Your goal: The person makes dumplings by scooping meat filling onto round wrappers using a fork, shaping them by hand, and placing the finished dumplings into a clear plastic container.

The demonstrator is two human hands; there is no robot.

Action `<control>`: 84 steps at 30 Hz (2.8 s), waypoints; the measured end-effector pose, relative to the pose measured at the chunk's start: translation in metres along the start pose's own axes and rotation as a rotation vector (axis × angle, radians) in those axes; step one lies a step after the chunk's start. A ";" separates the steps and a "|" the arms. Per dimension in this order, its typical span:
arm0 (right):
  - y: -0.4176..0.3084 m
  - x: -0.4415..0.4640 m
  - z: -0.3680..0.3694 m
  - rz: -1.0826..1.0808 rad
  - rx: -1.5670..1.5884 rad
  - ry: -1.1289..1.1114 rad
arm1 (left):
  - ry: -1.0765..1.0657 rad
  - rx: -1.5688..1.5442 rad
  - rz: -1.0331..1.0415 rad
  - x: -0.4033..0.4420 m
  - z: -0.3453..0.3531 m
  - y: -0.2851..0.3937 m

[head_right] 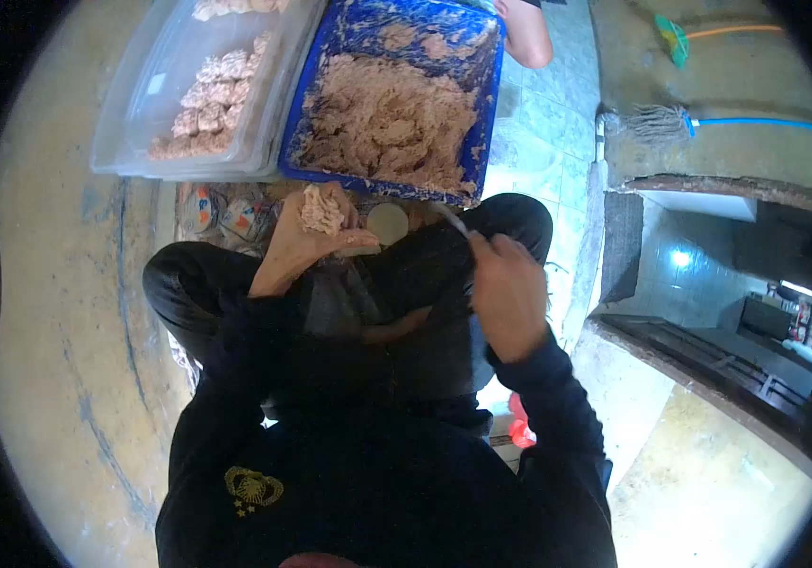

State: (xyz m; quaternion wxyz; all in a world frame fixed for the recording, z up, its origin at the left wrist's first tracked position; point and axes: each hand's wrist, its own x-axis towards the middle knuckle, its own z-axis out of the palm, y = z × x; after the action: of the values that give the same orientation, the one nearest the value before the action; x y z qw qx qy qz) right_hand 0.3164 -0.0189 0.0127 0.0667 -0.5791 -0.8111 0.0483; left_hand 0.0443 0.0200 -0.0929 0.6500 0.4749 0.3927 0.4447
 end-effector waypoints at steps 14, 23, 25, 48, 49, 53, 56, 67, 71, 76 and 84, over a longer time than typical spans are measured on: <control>-0.047 0.040 -0.057 -0.293 0.195 -0.110 | -0.092 0.295 0.071 -0.006 0.016 0.027; -0.044 0.042 -0.071 -0.225 0.406 -0.087 | -0.147 0.164 0.050 -0.010 0.016 0.024; -0.039 0.046 -0.063 -0.168 0.418 -0.093 | -0.133 0.138 0.065 -0.012 0.018 0.027; -0.032 0.047 -0.055 -0.388 0.499 -0.119 | -0.480 -0.206 -0.249 -0.019 0.012 0.062; -0.032 0.044 -0.051 -0.356 0.498 -0.107 | -0.481 -0.203 -0.249 -0.018 0.014 0.058; -0.043 0.038 -0.060 -0.146 0.507 -0.004 | -0.232 -0.016 -0.042 -0.016 0.023 0.042; -0.044 0.031 -0.064 -0.074 0.481 -0.007 | -0.275 0.049 -0.023 -0.016 0.017 0.059; -0.071 0.007 -0.058 -0.047 0.454 0.093 | -0.029 0.178 0.229 -0.015 0.013 0.049; -0.066 0.032 -0.047 -0.222 0.323 0.074 | 0.020 0.297 0.253 -0.012 0.015 0.033; -0.074 0.034 -0.082 -0.225 0.216 0.086 | 0.149 0.144 0.303 -0.005 0.006 0.016; -0.076 0.042 -0.042 -0.250 0.169 -0.001 | 0.068 0.255 0.270 -0.011 0.011 0.029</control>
State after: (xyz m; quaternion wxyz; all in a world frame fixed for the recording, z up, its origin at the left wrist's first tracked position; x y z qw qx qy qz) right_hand 0.2387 -0.0040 0.0683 0.1203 -0.4660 -0.8699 0.1079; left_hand 0.0455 0.0115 -0.0613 0.5051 0.5866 0.4004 0.4903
